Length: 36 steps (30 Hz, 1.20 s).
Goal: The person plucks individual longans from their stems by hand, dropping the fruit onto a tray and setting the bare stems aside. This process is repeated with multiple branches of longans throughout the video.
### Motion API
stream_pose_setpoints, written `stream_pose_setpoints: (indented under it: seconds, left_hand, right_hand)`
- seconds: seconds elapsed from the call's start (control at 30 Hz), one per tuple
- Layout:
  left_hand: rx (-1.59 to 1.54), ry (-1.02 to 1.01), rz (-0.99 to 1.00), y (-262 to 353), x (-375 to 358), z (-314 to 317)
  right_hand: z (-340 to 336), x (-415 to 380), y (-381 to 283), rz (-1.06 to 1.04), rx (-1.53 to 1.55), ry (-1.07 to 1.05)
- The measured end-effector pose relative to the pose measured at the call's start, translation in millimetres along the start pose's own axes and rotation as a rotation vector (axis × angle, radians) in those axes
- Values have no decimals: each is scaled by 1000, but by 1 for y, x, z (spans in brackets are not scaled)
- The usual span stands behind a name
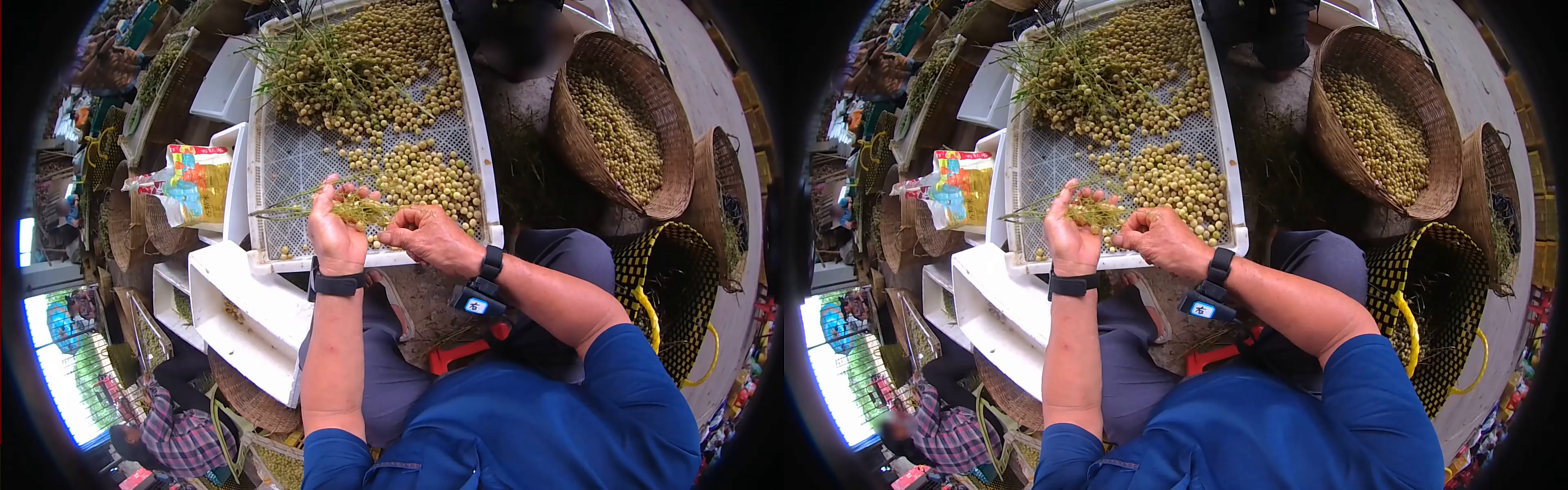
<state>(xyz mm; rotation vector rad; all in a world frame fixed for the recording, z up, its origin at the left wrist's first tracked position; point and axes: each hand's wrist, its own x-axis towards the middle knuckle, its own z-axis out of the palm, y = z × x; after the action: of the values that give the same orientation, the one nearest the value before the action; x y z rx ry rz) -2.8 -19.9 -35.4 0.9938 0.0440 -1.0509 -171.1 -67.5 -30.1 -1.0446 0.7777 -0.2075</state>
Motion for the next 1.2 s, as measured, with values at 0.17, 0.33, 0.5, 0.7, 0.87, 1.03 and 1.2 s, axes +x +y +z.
stream_pose_setpoints:
  seconds: [0.17,0.33,0.5,0.7,0.87,1.03,1.2]
  left_hand:
    - [-71,10,-24,11,5,-5]
    - [-152,-34,-64,18,8,-12]
    - [-154,-12,-140,13,6,-10]
    - [-177,-35,-134,13,12,-17]
    - [-218,-34,-106,27,16,-17]
    - [-187,-198,30,-1,25,-20]
    - [-197,17,-64,-50,23,8]
  right_hand:
    - [-7,-2,15,-83,-58,19]
    - [-8,-8,4,-4,-7,80]
    - [-10,-2,-7,-68,-16,112]
    - [-12,1,-9,-92,33,13]
    - [-23,-6,-17,-83,224,-87]
    - [-38,5,-24,-516,-1031,183]
    - [-17,-5,-19,-257,-388,-104]
